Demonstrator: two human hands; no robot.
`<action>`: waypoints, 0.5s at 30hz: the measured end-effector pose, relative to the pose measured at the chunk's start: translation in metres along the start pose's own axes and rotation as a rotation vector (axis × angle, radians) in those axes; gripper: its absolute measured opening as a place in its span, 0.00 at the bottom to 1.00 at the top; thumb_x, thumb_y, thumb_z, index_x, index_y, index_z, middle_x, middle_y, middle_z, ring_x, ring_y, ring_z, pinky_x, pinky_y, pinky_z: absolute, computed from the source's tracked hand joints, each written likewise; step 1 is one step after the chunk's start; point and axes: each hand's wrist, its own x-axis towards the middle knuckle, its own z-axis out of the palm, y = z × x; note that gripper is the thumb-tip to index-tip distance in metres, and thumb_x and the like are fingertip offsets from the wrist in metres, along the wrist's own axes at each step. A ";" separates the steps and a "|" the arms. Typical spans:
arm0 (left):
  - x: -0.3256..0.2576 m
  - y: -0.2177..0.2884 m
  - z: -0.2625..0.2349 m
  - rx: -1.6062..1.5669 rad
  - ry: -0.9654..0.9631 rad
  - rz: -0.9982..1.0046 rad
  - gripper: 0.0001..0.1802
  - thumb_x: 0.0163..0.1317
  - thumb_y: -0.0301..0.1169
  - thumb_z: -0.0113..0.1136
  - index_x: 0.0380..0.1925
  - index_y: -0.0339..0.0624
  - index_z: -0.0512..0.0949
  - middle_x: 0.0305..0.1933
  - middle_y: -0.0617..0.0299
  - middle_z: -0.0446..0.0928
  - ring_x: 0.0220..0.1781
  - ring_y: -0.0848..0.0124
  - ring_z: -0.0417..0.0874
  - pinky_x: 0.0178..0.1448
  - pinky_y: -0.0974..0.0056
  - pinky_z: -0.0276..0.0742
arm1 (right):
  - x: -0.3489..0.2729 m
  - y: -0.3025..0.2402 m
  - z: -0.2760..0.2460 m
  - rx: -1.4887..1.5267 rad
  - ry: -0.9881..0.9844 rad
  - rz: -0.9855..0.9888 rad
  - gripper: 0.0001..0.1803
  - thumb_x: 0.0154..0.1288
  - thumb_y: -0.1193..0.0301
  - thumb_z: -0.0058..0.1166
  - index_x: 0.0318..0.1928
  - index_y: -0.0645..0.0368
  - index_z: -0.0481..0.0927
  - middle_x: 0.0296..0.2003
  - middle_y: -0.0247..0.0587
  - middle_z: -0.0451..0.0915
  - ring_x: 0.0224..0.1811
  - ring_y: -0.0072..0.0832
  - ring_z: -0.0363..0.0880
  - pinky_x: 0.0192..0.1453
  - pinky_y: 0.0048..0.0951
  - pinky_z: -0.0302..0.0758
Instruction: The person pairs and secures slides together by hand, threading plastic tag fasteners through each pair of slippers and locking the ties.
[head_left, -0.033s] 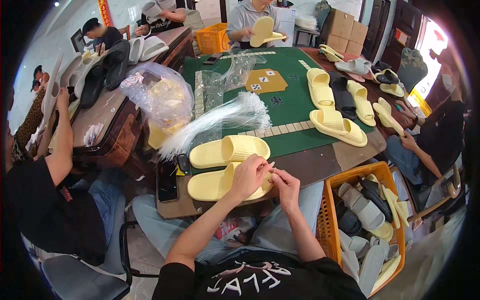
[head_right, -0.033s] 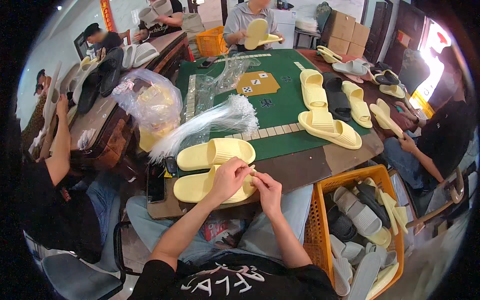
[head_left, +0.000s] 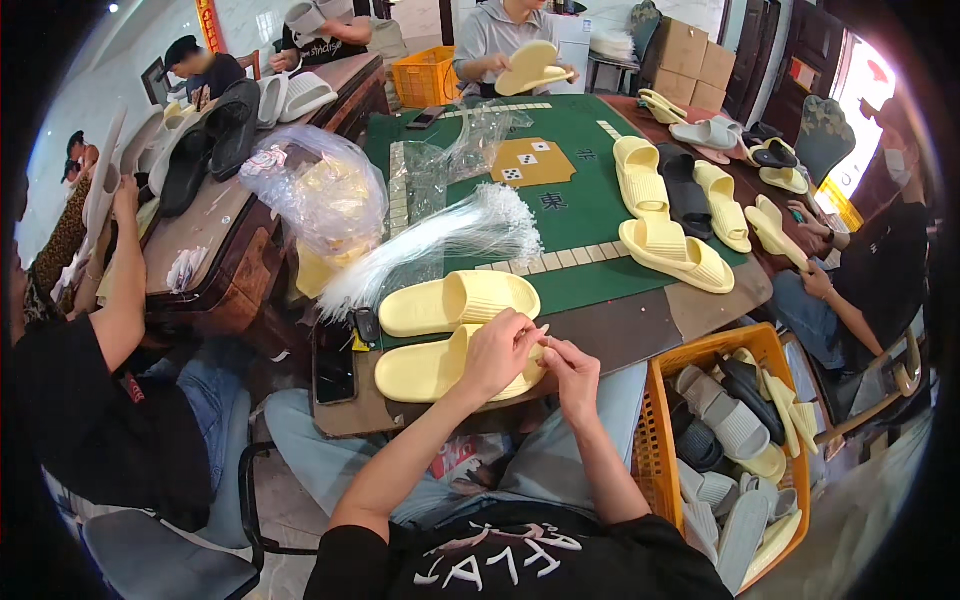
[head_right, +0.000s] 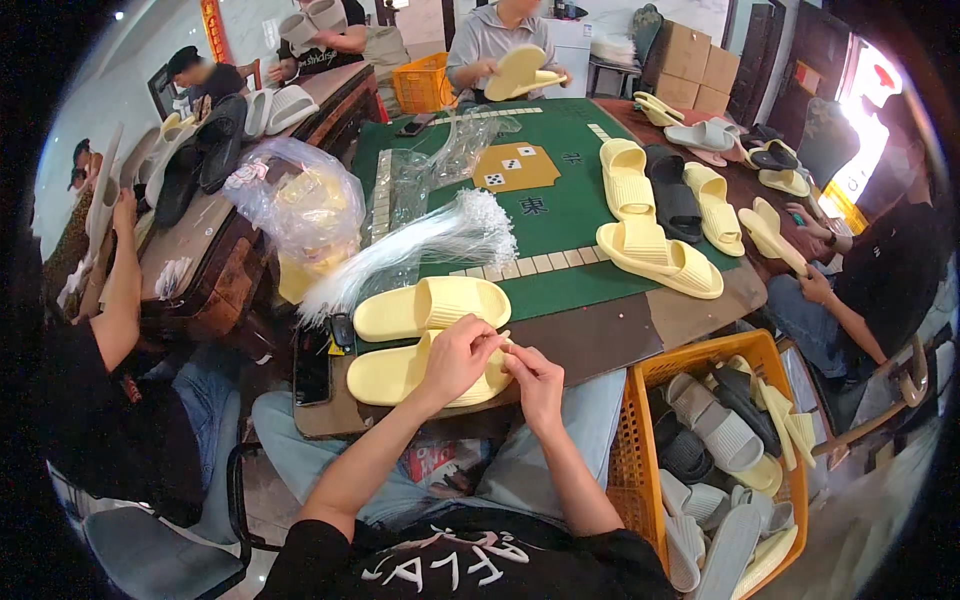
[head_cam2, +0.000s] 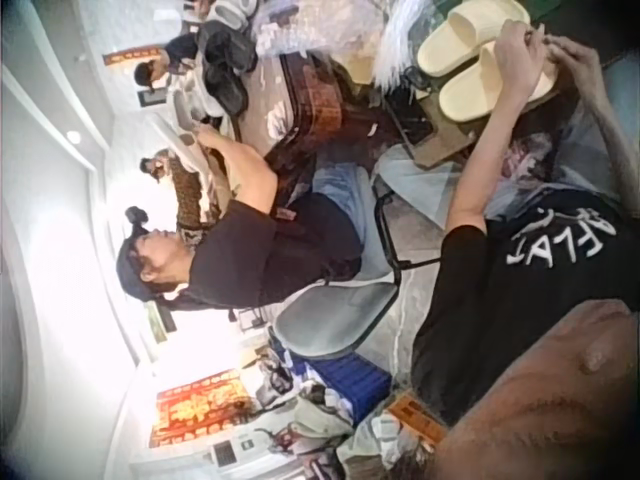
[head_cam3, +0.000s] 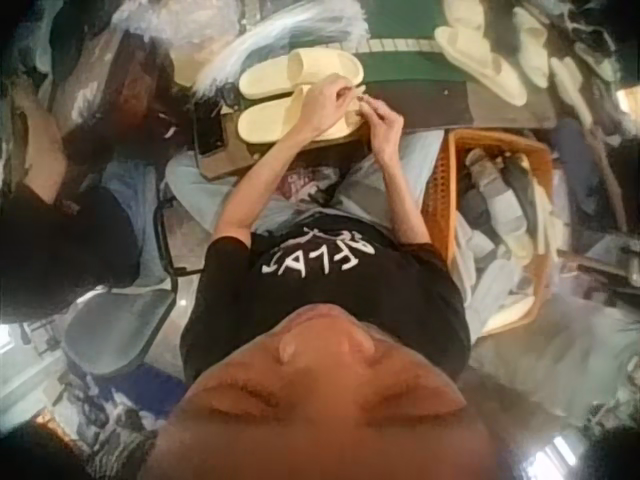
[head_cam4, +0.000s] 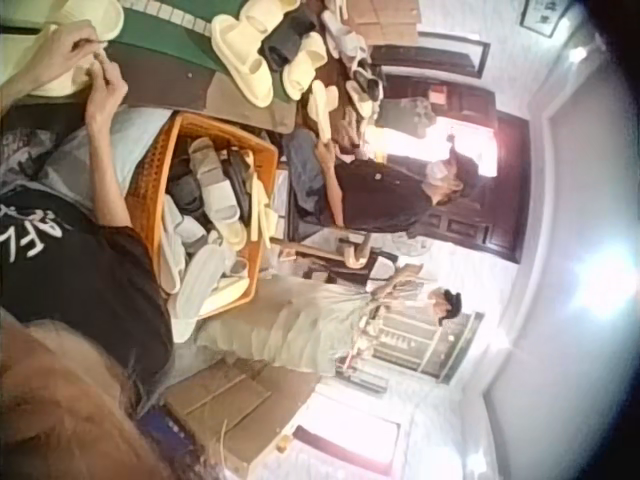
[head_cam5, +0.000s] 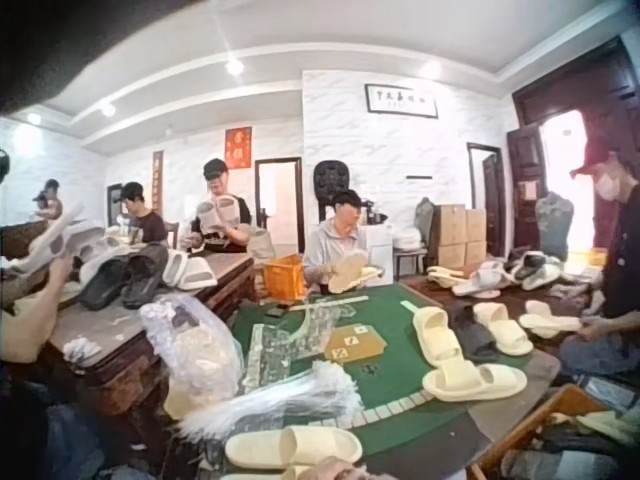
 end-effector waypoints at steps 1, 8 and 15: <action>0.000 0.000 0.001 0.037 -0.028 -0.027 0.09 0.56 0.33 0.59 0.25 0.40 0.74 0.26 0.57 0.72 0.26 0.59 0.76 0.28 0.58 0.69 | 0.000 0.000 0.000 -0.025 0.017 0.021 0.08 0.62 0.78 0.52 0.41 0.67 0.80 0.29 0.30 0.75 0.31 0.15 0.72 0.38 0.16 0.69; -0.001 -0.001 0.004 0.103 0.010 0.057 0.08 0.55 0.31 0.61 0.25 0.38 0.75 0.25 0.58 0.72 0.23 0.63 0.75 0.27 0.61 0.69 | -0.001 0.000 0.000 0.139 0.040 0.093 0.12 0.61 0.78 0.52 0.45 0.65 0.80 0.29 0.30 0.76 0.31 0.16 0.72 0.38 0.17 0.71; -0.002 0.000 0.004 0.125 -0.015 0.033 0.08 0.55 0.32 0.60 0.25 0.40 0.75 0.26 0.58 0.72 0.26 0.59 0.77 0.29 0.58 0.71 | 0.002 -0.001 -0.005 0.239 0.028 0.200 0.12 0.61 0.77 0.53 0.46 0.64 0.80 0.31 0.31 0.78 0.31 0.16 0.73 0.39 0.18 0.73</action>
